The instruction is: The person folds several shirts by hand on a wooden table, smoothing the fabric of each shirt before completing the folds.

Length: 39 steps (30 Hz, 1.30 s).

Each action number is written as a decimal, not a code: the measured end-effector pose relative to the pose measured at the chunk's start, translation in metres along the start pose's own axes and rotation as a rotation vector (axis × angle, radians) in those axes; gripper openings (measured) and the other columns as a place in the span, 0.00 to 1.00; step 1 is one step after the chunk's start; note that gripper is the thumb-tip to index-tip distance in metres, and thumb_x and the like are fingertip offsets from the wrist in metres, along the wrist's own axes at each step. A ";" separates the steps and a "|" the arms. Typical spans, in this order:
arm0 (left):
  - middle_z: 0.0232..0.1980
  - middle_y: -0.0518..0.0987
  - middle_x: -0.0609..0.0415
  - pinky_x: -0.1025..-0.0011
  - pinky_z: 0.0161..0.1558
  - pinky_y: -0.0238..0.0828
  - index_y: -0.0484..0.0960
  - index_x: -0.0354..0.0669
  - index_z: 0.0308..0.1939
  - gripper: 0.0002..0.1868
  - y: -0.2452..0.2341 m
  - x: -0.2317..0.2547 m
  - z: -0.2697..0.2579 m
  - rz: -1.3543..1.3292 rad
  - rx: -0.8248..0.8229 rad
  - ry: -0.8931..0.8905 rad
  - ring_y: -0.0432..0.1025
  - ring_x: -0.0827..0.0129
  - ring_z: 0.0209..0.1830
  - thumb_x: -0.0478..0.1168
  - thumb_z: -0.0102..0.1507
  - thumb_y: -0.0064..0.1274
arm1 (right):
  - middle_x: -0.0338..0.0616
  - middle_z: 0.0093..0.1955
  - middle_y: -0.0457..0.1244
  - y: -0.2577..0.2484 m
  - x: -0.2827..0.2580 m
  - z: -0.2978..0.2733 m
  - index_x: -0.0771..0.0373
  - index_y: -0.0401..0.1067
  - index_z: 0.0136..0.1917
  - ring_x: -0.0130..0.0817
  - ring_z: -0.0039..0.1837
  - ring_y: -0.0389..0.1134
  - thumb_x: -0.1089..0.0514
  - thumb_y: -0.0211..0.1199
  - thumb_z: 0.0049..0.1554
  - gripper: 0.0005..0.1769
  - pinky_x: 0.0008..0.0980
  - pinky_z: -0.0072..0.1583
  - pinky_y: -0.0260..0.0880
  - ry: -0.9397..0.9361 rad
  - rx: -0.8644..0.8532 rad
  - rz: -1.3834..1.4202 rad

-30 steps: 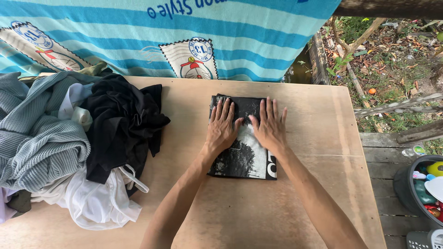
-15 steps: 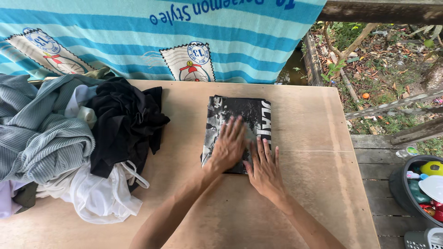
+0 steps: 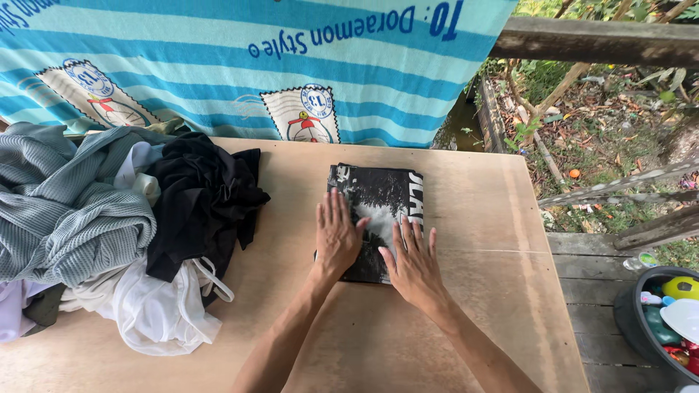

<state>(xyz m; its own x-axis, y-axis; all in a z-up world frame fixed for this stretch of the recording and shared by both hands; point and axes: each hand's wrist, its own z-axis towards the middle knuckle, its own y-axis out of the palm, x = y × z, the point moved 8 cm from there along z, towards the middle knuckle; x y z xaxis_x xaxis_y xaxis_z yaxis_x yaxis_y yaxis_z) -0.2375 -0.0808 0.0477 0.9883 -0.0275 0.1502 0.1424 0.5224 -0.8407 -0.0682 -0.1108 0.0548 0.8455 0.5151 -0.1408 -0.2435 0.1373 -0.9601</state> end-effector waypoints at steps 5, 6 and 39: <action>0.81 0.55 0.33 0.49 0.78 0.40 0.58 0.23 0.76 0.42 0.026 0.016 0.010 -0.174 -0.086 0.109 0.48 0.41 0.82 0.60 0.74 0.33 | 0.60 0.83 0.43 0.015 0.004 0.025 0.71 0.52 0.78 0.54 0.84 0.40 0.42 0.44 0.66 0.37 0.64 0.76 0.32 -0.068 0.107 0.052; 0.81 0.56 0.33 0.50 0.77 0.41 0.58 0.23 0.75 0.43 0.027 0.011 0.019 -0.198 -0.081 0.090 0.48 0.40 0.81 0.62 0.72 0.33 | 0.59 0.83 0.43 0.021 0.006 0.028 0.70 0.52 0.78 0.52 0.84 0.39 0.42 0.44 0.66 0.38 0.64 0.77 0.32 -0.048 0.095 0.030; 0.50 0.81 0.45 0.58 0.57 0.71 0.88 0.49 0.47 0.17 0.069 -0.060 0.145 -0.238 -0.546 0.018 0.74 0.51 0.56 0.40 0.54 0.66 | 0.51 0.57 0.63 0.070 0.170 0.180 0.64 0.74 0.63 0.41 0.57 0.65 0.56 0.72 0.51 0.27 0.39 0.58 0.67 0.228 -0.401 0.612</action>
<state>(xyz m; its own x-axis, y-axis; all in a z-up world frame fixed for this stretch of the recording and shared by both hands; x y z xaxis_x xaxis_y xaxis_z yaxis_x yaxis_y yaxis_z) -0.2954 0.0807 0.0561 0.9259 -0.1070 0.3624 0.3632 -0.0132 -0.9316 -0.0267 0.1384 0.0074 0.7033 0.2067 -0.6802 -0.5456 -0.4565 -0.7028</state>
